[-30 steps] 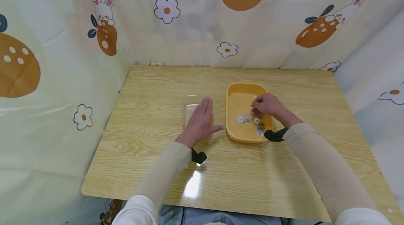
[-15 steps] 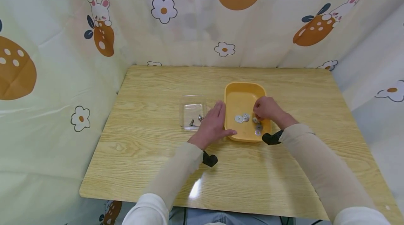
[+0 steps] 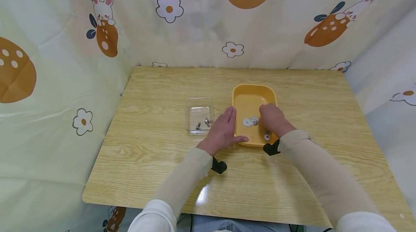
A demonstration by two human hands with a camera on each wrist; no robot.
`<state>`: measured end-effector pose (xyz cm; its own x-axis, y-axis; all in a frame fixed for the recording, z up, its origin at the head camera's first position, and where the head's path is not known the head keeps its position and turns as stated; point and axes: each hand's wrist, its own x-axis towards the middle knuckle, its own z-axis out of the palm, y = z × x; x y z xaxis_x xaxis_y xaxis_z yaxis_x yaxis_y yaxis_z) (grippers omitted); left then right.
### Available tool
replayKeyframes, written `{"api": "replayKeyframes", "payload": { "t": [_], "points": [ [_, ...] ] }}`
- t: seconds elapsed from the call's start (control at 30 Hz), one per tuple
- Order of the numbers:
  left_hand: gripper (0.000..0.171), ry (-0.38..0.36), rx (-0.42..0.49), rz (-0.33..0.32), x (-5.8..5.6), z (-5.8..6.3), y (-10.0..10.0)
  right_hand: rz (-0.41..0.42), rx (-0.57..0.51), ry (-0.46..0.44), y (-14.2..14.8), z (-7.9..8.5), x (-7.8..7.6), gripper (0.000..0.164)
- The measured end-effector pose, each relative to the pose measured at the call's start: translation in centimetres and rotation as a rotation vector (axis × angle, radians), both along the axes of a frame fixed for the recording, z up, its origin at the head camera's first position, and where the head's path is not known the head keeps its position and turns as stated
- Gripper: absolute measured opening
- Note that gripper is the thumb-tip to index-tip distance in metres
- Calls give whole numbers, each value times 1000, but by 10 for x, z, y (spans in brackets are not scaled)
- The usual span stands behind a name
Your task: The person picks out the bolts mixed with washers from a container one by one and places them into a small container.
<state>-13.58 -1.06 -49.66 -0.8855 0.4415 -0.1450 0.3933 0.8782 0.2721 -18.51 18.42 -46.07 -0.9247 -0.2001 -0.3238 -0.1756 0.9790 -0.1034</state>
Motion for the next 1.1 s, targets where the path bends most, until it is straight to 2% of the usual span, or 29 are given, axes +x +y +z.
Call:
{"api": "replayKeyframes", "payload": {
  "t": [0.1,0.23,0.33,0.47,0.73,1.1],
  "points": [
    [114,2,5,-13,0,1,1,17,32,6,-4,-2,4,11],
    [114,15,9,-24,0,3,2,45,44,16,-7,-5,6,5],
    [115,19,1,-21,0,4,1,57,42,-9,-8,-5,6,5],
    [115,28,-10,-22,0,3,0,49,-11,-60,-6,-8,2,9],
    [115,25,-11,-11,-1,1,-2,39,-198,-85,0,-16,-2,11],
    [113,9,-13,-2,-1,-1,-3,-11,-194,-145,-1,-23,-7,11]
  ]
}}
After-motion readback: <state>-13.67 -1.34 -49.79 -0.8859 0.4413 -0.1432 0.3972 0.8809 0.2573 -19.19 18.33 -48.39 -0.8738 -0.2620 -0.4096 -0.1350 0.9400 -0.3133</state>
